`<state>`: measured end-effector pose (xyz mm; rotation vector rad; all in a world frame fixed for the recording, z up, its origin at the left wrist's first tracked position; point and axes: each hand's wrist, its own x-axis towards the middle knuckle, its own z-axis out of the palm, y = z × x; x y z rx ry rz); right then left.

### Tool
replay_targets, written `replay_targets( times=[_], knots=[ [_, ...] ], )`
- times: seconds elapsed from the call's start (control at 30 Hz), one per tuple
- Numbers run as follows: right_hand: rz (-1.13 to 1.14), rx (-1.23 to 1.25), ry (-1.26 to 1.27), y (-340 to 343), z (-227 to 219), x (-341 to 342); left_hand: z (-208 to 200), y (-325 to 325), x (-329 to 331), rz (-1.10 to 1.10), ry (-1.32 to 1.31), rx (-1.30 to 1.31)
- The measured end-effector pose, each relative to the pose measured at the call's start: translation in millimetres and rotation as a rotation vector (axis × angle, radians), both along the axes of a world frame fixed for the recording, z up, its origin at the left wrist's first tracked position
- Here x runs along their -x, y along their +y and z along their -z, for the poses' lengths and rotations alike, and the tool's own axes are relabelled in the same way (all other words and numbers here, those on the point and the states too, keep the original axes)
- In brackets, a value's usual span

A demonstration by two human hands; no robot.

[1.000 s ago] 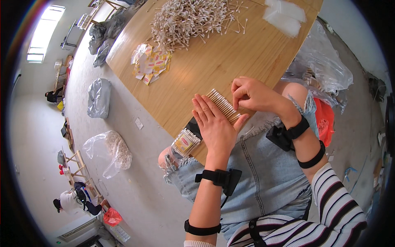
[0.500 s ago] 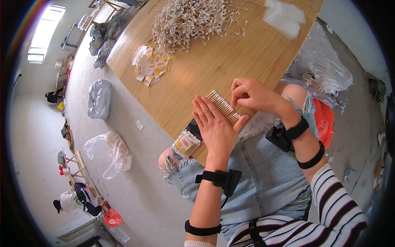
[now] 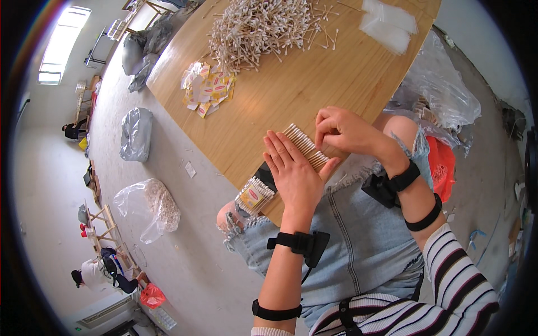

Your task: The person gathers cotton swabs from a pile, aligns them into a row, and places them into a small plastic bag. They then pick up a small paper label and slide it into the bag with the swabs.

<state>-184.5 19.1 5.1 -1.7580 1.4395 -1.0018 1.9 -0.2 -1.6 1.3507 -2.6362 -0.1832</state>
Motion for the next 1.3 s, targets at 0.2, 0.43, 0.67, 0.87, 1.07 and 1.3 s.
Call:
replay_targets(
  times=[0.2,0.43,0.67,0.87,1.07,1.3],
  knots=[
    [0.101,-0.154,-0.104,-1.7,-1.9,-2.8,0.3,0.2,-0.6,-0.006,0.002,-0.007],
    [0.096,-0.056,-0.024,-2.9,2.3,-4.1,0.2,0.2,-0.2,-0.011,0.004,-0.001],
    [0.061,0.006,0.017,-1.5,3.0,-2.1,0.4,0.7,1.2,-0.010,0.018,-0.002],
    [0.149,-0.030,-0.019,-4.0,-2.3,-8.8,-1.5,0.2,-0.6,-0.012,0.003,0.005],
    [0.146,-0.047,-0.025,-4.9,-2.9,-11.2,-2.0,-0.4,-1.8,-0.018,-0.003,-0.001],
    [0.114,0.027,0.108,-2.8,-0.4,-9.7,0.0,-0.1,-0.1,-0.011,0.008,-0.004]
  ],
)
